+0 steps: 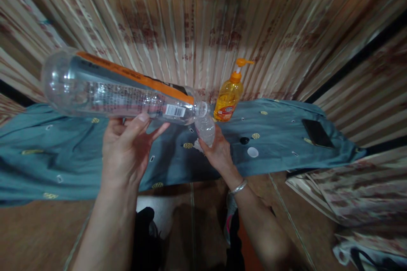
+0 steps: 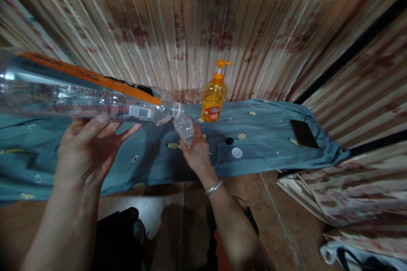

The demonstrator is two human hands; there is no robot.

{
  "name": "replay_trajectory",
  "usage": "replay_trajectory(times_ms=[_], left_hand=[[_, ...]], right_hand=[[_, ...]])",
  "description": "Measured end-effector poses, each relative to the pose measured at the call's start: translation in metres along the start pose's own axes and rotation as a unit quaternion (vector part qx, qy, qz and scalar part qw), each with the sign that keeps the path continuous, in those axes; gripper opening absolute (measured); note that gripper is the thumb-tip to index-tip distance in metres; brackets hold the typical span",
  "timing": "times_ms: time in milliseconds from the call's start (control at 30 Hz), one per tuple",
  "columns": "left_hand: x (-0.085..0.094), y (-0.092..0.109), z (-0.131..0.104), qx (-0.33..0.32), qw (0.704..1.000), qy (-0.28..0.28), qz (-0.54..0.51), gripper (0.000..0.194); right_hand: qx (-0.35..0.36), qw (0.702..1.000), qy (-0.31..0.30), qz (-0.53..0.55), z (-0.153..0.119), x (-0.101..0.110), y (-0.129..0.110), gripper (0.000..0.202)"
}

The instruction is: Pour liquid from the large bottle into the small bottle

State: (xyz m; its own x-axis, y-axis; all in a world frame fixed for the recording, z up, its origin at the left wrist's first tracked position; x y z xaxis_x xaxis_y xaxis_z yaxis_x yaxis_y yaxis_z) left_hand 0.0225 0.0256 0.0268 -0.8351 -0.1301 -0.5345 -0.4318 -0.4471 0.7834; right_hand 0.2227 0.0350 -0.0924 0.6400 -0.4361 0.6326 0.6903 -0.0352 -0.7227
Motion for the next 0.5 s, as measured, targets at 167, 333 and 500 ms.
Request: replay_trajectory(times_ms=[167,333,500], left_hand=[[-0.0008,-0.0010,-0.0001,-0.002,1.000,-0.004,0.003,0.029],[0.0005,-0.0008,0.0002,0.000,1.000,-0.001,0.011,0.027],[-0.0005,-0.0004,0.0005,-0.003,1.000,-0.010,0.006,0.026]], right_hand=[[-0.002,1.000,-0.002,-0.001,-0.0006,0.0005,-0.0004,0.060],[-0.004,1.000,0.001,0.000,-0.0006,-0.0001,0.0001,0.062],[-0.001,1.000,-0.001,0.006,-0.0005,0.0002,-0.0008,0.062]])
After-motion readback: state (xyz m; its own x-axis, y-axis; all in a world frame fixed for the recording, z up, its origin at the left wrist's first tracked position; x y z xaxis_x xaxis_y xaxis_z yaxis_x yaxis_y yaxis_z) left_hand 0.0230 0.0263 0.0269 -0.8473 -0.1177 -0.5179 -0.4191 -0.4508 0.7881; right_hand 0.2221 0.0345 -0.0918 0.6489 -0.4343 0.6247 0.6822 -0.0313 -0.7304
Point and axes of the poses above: each hand's wrist, its own z-axis towards the middle knuckle, its own x-axis out of the back of the hand, y = z × x, the point moved 4 cm from there along z, towards the middle knuckle, and after that the axes turned 11 degrees about -x, right-handed, at the moved point
